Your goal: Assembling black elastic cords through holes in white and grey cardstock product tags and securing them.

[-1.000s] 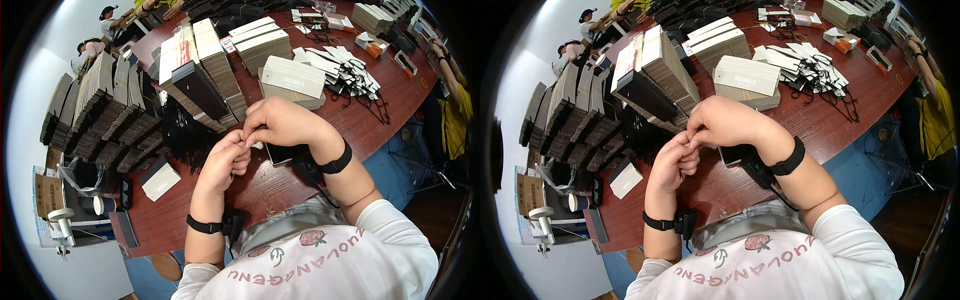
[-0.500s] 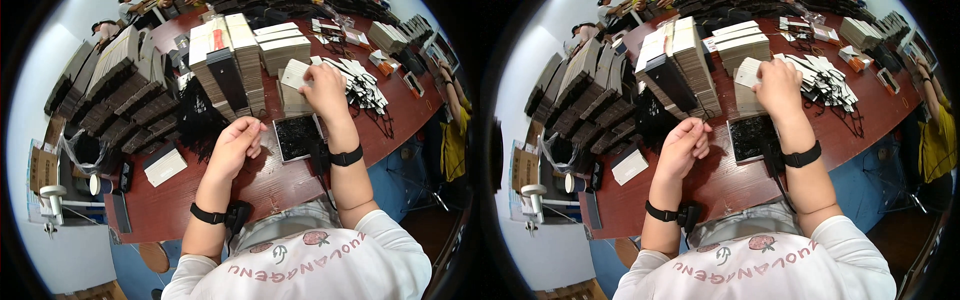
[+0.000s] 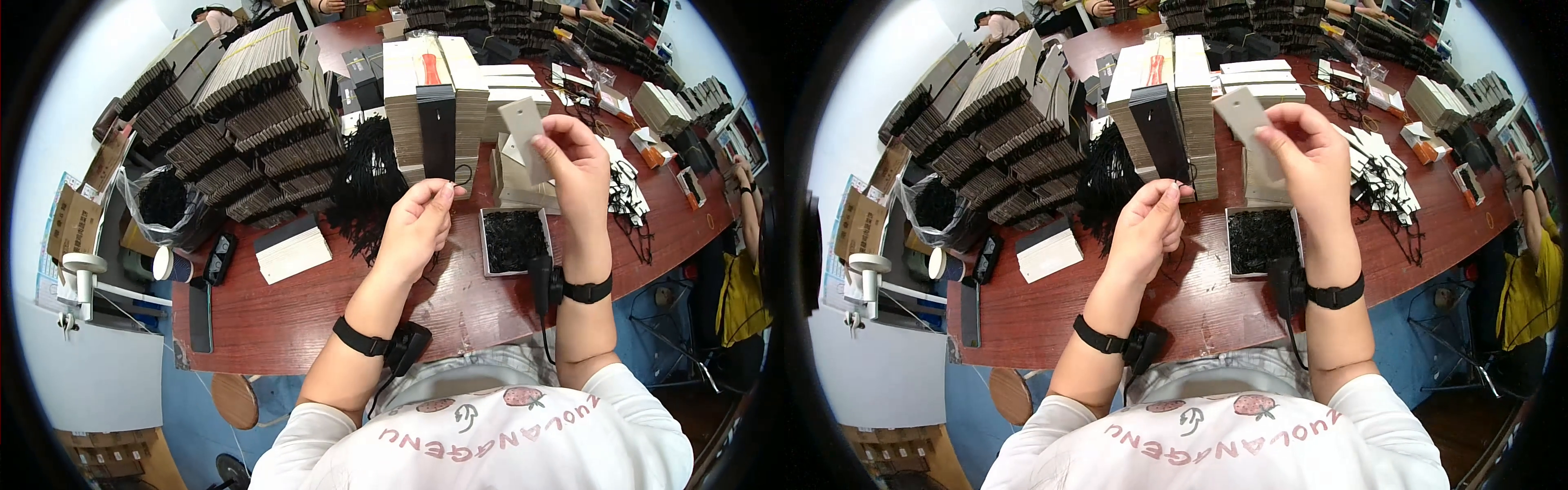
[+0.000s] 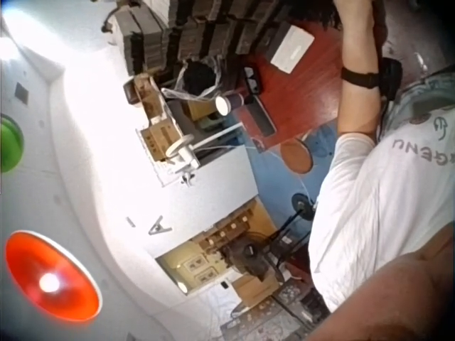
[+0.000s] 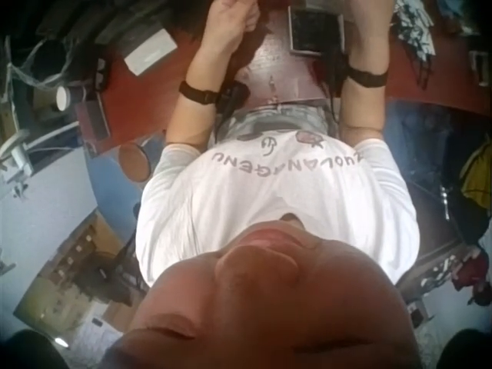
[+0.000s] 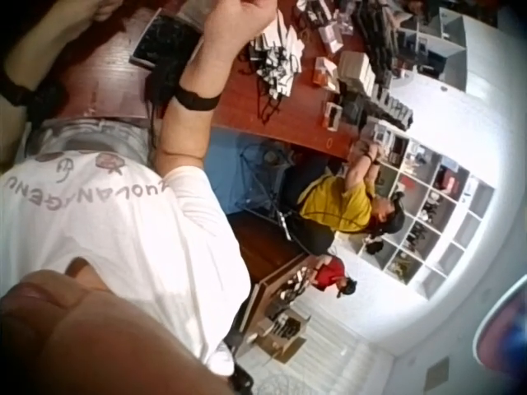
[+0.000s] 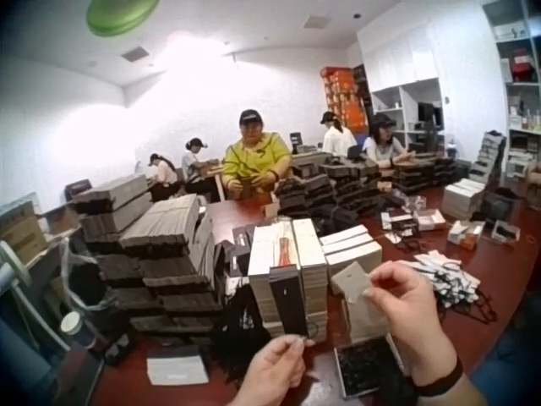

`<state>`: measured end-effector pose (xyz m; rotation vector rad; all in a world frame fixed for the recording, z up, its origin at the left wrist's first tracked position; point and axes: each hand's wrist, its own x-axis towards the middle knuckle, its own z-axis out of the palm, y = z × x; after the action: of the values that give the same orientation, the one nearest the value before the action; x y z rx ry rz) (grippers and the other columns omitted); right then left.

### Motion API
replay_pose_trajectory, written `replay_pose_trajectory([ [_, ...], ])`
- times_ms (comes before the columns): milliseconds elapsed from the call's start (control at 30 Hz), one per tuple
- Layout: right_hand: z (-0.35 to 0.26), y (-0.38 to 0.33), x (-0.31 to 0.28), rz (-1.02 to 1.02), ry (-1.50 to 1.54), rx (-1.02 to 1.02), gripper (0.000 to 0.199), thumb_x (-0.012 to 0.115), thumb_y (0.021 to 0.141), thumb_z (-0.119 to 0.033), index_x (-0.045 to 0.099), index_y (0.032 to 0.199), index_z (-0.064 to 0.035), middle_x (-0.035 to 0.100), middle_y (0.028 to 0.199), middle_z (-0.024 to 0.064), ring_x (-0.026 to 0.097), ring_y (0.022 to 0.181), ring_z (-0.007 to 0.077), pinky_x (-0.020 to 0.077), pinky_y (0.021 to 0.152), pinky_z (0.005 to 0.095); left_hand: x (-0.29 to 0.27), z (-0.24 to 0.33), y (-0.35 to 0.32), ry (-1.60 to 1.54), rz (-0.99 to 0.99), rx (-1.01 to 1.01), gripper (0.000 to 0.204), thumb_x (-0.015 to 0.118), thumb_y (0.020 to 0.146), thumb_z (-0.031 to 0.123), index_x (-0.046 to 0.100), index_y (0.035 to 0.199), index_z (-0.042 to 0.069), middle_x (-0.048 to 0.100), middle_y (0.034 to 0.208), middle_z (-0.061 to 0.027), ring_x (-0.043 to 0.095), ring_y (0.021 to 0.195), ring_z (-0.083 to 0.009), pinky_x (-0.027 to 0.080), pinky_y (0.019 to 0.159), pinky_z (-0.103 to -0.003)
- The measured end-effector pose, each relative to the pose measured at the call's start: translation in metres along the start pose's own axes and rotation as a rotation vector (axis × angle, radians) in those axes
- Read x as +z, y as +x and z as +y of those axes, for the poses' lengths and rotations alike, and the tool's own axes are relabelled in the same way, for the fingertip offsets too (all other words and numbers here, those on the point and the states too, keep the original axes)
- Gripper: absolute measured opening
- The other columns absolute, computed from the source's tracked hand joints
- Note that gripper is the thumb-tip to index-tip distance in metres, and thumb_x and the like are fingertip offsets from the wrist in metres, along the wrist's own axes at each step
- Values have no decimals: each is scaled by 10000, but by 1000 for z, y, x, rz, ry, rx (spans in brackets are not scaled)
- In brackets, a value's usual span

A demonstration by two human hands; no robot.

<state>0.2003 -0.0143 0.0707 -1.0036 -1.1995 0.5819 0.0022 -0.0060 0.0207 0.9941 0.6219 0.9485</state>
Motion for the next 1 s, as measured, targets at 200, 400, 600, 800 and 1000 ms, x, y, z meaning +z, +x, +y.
replay_pose_trajectory([
  [200, 3, 2, 50, -215, 62, 18, 118, 664, 784, -49, 606, 872, 5, 634, 767, 28, 558, 683, 66, 461, 628, 213, 4, 5, -6, 168, -78, 81, 164, 502, 929, 153, 570, 899, 6, 380, 561, 62, 295, 466, -25, 243, 441, -192],
  [400, 11, -3, 57, -169, -16, -24, 158, 666, 798, -110, 584, 848, 16, 629, 695, 67, 545, 610, 81, 452, 579, 236, 9, 7, -13, 214, -103, 216, 127, 542, 912, 117, 594, 942, 5, 576, 801, 30, 425, 621, -4, 343, 542, -160],
  [600, 25, -11, 60, -149, 41, -24, 187, 660, 817, -165, 589, 828, 8, 584, 634, 54, 507, 555, 79, 425, 527, 239, 30, 37, -4, 198, 131, 440, 154, 486, 944, 147, 563, 931, 14, 391, 593, 54, 293, 479, -24, 219, 430, -187],
  [800, 18, -13, 57, -187, -75, 31, 206, 675, 804, -173, 579, 833, 6, 605, 689, 76, 565, 585, 108, 451, 543, 261, 23, 43, 9, 149, 275, 320, 152, 526, 927, 188, 573, 913, 44, 404, 586, 58, 289, 452, -14, 203, 403, -173],
  [1000, 19, -22, 61, -84, -221, -192, 185, 698, 748, -144, 584, 816, -15, 580, 748, 99, 573, 609, 206, 460, 549, 322, 5, 15, 1, 217, 341, 334, 142, 548, 918, 182, 541, 975, 53, 469, 694, 54, 371, 530, -12, 291, 454, -157],
])
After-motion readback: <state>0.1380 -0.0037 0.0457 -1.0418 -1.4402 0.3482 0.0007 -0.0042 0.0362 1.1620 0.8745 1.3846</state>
